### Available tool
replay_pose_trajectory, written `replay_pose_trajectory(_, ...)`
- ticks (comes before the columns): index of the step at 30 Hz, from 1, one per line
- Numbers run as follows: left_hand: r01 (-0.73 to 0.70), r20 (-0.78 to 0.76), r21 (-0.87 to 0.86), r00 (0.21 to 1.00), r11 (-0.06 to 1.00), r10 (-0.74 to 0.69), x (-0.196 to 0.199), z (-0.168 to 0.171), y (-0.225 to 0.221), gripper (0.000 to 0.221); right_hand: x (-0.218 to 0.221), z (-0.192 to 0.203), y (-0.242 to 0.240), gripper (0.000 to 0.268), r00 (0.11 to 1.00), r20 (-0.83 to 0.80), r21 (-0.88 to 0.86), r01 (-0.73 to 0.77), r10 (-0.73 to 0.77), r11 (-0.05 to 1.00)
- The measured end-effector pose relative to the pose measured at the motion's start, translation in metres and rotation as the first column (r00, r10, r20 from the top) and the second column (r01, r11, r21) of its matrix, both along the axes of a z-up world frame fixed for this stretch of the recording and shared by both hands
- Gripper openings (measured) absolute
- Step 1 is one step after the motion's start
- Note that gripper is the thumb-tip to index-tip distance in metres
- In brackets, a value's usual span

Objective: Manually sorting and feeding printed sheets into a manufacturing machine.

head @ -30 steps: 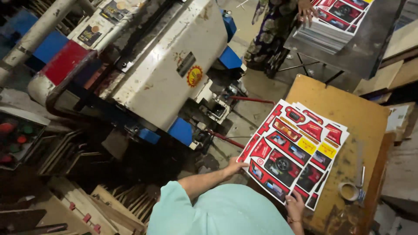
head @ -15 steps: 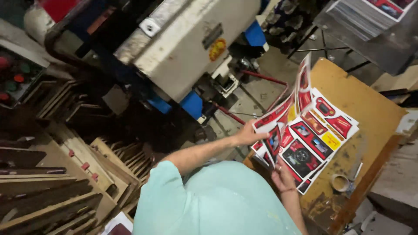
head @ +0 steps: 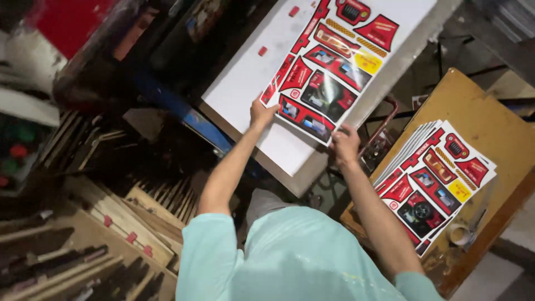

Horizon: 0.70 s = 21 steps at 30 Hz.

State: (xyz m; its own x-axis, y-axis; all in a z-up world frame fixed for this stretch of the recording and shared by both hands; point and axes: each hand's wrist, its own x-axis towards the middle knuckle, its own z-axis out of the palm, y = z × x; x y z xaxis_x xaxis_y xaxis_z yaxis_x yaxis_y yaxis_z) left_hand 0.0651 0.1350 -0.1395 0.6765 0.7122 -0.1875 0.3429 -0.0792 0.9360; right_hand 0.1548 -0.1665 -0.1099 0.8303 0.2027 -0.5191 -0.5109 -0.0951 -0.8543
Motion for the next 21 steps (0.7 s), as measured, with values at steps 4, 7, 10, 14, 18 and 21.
replay_pose_trajectory(4,-0.090,-0.367,-0.169,0.930,0.982,0.022,0.050,-0.022,0.017,0.046,0.024,-0.092,0.019,0.046,0.985,0.165,-0.168,0.084,-0.056,0.982)
replay_pose_trajectory(7,-0.081,-0.391,-0.087,0.920,0.993,0.041,0.065,-0.039,0.022,0.046,0.032,-0.092,0.021,0.044,0.972,0.236,-0.246,0.076,-0.016,0.966)
replay_pose_trajectory(10,-0.090,-0.350,-0.078,0.935,0.993,0.058,0.062,-0.040,0.025,0.045,0.044,-0.094,0.010,0.040,0.952,0.290,-0.325,0.002,0.097,0.946)
replay_pose_trajectory(14,-0.136,-0.346,-0.134,0.935,0.981,0.083,0.046,-0.099,0.054,0.035,0.049,-0.040,0.012,0.035,0.910,0.282,-0.256,-0.235,0.305,0.938)
replay_pose_trajectory(18,-0.139,-0.003,0.057,0.990,0.989,0.139,0.021,-0.223,0.135,0.026,0.029,0.042,-0.017,0.033,0.744,0.529,-0.434,-0.176,0.408,0.884)
replay_pose_trajectory(21,-0.216,0.075,-0.540,0.950,0.813,0.302,-0.015,-0.042,0.103,0.045,0.000,0.092,-0.098,0.045,0.673,0.559,-0.629,-0.036,0.485,0.776)
